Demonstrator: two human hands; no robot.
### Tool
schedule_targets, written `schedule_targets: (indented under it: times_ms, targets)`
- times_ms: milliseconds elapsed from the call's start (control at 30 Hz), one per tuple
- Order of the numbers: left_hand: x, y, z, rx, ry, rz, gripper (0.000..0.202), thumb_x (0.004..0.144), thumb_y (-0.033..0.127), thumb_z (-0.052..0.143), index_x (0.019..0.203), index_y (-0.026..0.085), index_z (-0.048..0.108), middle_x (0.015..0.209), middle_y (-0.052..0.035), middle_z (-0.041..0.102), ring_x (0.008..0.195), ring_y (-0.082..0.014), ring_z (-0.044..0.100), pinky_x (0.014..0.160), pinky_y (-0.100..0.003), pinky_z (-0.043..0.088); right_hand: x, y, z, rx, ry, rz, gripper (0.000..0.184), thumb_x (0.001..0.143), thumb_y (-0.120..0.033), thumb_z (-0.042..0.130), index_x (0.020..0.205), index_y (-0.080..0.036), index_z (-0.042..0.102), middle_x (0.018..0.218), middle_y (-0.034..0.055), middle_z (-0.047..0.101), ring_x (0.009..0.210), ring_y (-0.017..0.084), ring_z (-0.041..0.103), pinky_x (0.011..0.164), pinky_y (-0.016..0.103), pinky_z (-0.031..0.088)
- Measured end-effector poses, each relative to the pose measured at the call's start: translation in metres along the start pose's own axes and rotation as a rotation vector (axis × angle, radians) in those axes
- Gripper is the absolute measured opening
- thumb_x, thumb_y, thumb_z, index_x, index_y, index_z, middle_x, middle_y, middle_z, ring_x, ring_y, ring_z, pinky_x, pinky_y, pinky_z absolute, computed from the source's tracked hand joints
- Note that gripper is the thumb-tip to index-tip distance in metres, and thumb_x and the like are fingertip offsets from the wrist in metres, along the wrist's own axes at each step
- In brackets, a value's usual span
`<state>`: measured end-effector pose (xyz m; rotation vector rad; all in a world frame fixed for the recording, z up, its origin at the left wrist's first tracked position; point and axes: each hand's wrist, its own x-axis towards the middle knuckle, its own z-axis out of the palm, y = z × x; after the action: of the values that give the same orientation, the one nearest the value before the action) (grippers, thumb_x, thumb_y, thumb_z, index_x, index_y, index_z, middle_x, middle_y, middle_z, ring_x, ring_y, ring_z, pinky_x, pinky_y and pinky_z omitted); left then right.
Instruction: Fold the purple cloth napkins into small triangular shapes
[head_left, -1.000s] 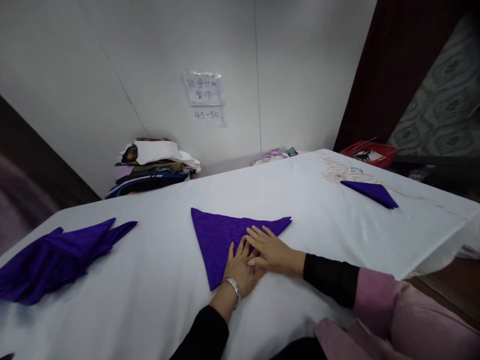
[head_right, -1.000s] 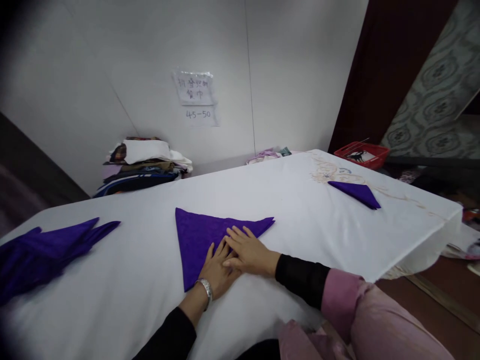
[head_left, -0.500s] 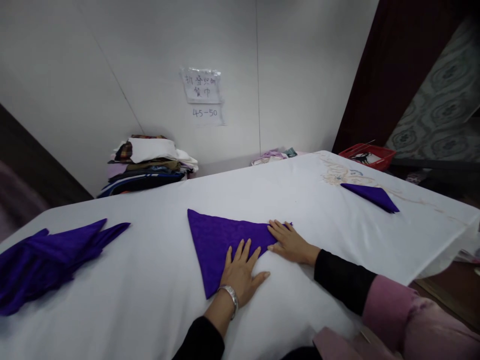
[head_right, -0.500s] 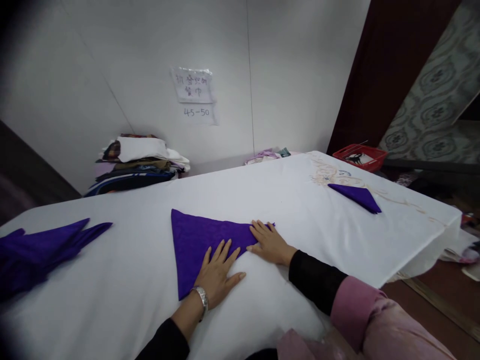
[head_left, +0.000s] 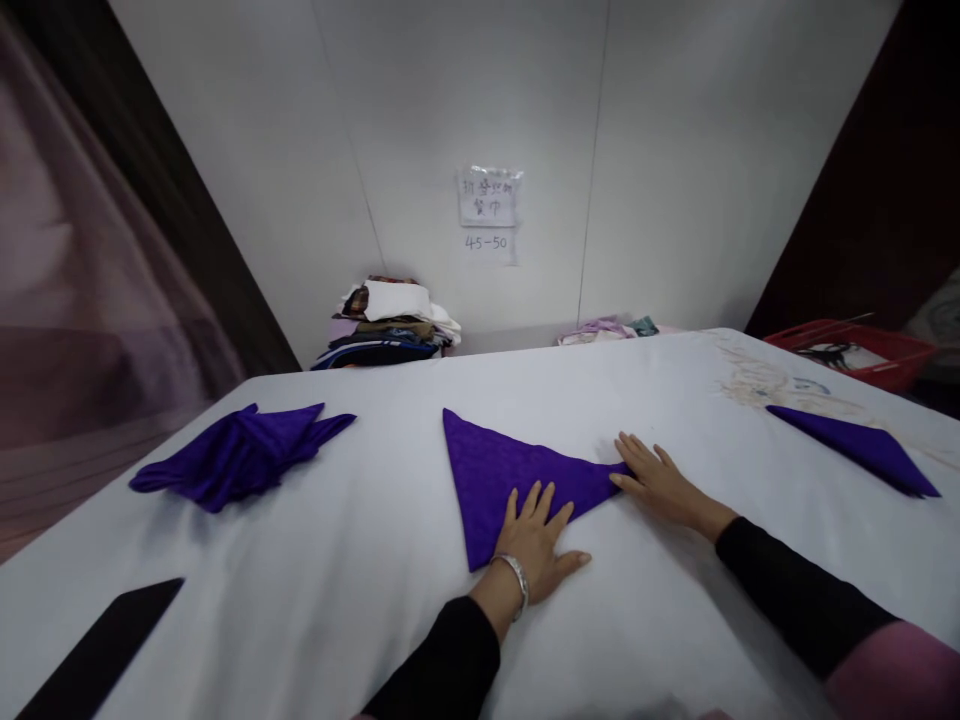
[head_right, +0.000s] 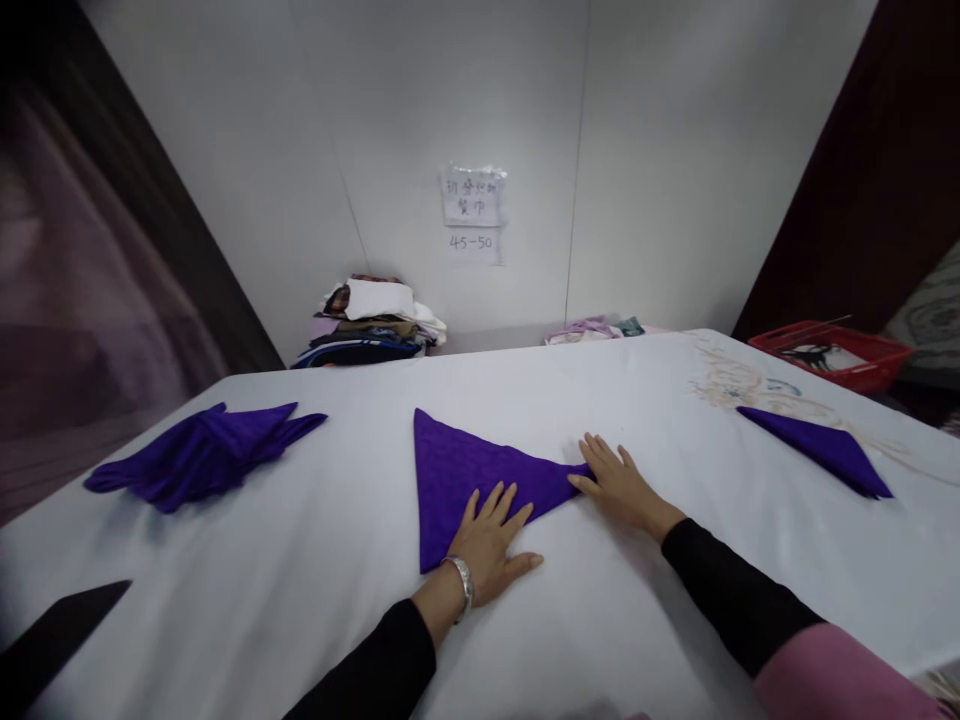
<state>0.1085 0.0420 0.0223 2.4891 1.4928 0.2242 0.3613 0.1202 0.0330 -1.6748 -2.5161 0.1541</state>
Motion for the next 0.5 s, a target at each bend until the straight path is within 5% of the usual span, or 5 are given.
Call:
schedule_targets:
  times_ms: [267,500]
  targets:
    - [-0.004,0.006,-0.008,-0.032,-0.014,-0.006,0.070,0.081,0.070,0.023,0.139,0.031,0.031,0.148,-0.0050,0.028,0.137,-0.0294,0.010,0.108,-0.057,0.002,0.039,-0.103,-0.009,0.198,-0.183,-0.503,0.069,0.090,-0.059,0.025,0.144,-0.018,0.018,0.150,0.0079,0.014,0.138,0.022,0.008,0.111,0.044,0.008]
    - [-0.005,0.007,-0.012,-0.087,-0.031,-0.018,0.072,0.080,0.072,0.025,0.140,0.032,0.028,0.147,-0.0072,0.028,0.137,-0.0313,0.013,0.107,-0.058,0.000,0.068,-0.104,0.009,0.241,-0.249,-0.519,0.065,0.090,-0.059,0.024,0.143,-0.022,0.023,0.150,0.0064,0.019,0.138,0.021,0.010,0.111,0.044,0.006]
